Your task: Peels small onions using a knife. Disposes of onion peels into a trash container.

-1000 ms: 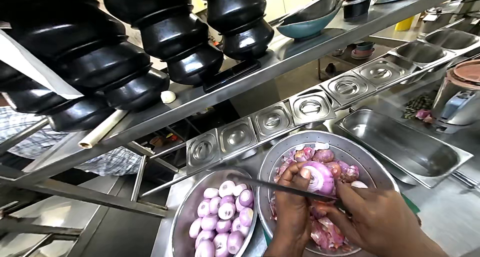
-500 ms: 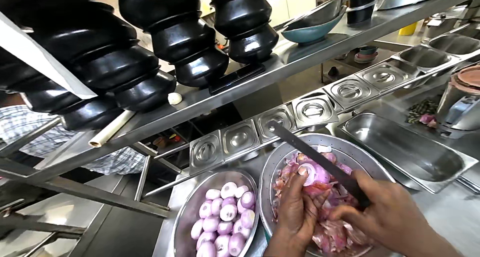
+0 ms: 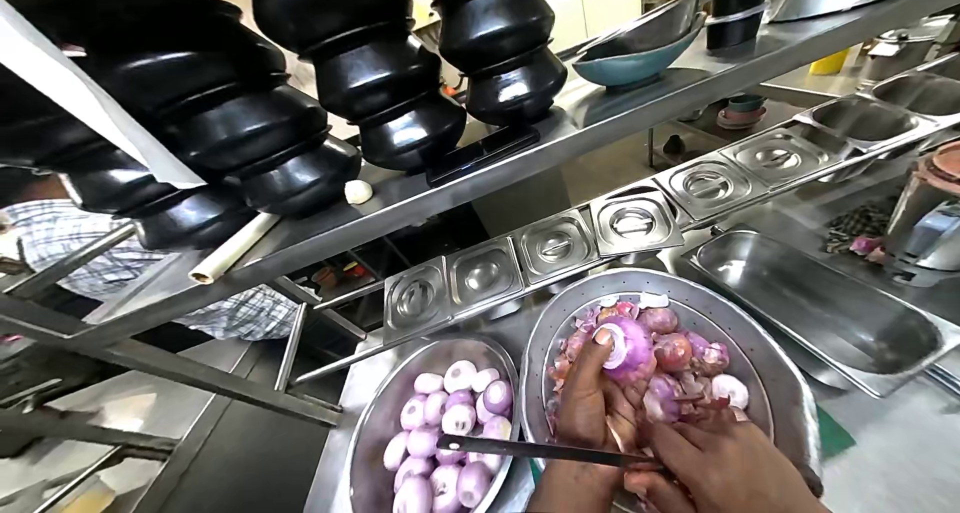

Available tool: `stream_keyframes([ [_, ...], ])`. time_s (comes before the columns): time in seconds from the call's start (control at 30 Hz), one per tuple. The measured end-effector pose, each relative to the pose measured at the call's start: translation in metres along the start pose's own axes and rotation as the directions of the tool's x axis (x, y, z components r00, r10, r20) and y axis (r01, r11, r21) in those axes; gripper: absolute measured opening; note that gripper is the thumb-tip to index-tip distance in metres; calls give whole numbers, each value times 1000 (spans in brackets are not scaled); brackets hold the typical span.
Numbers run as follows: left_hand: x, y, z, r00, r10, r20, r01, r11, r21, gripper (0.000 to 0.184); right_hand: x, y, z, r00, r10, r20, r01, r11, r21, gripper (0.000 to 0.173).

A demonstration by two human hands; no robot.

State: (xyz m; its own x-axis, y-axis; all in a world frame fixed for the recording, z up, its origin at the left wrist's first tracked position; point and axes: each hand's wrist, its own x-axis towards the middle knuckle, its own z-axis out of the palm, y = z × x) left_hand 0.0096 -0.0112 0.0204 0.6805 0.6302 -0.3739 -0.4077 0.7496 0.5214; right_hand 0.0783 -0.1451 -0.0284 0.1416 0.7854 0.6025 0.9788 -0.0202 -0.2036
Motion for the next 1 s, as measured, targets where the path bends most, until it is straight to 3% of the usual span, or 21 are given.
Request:
stream_keyframes([
  [0.2, 0, 8, -5, 998, -46, 35, 47, 999, -9, 28, -3, 34, -5, 963, 266, -51, -250, 945, 212, 62],
  [0.33, 0, 5, -10, 983, -124, 138, 132, 990, -51, 33, 6, 46, -16, 912, 404, -68, -388, 905, 174, 65],
  [0.53, -5, -1, -11, 945, -219, 242, 232, 972, -29, 28, 24, 40, -22, 928, 362, -94, -338, 920, 200, 62],
  [1.0, -11, 0, -7, 968, -192, 160, 203, 977, -57, 21, 22, 32, -11, 969, 159, -188, -162, 987, -1, 60],
])
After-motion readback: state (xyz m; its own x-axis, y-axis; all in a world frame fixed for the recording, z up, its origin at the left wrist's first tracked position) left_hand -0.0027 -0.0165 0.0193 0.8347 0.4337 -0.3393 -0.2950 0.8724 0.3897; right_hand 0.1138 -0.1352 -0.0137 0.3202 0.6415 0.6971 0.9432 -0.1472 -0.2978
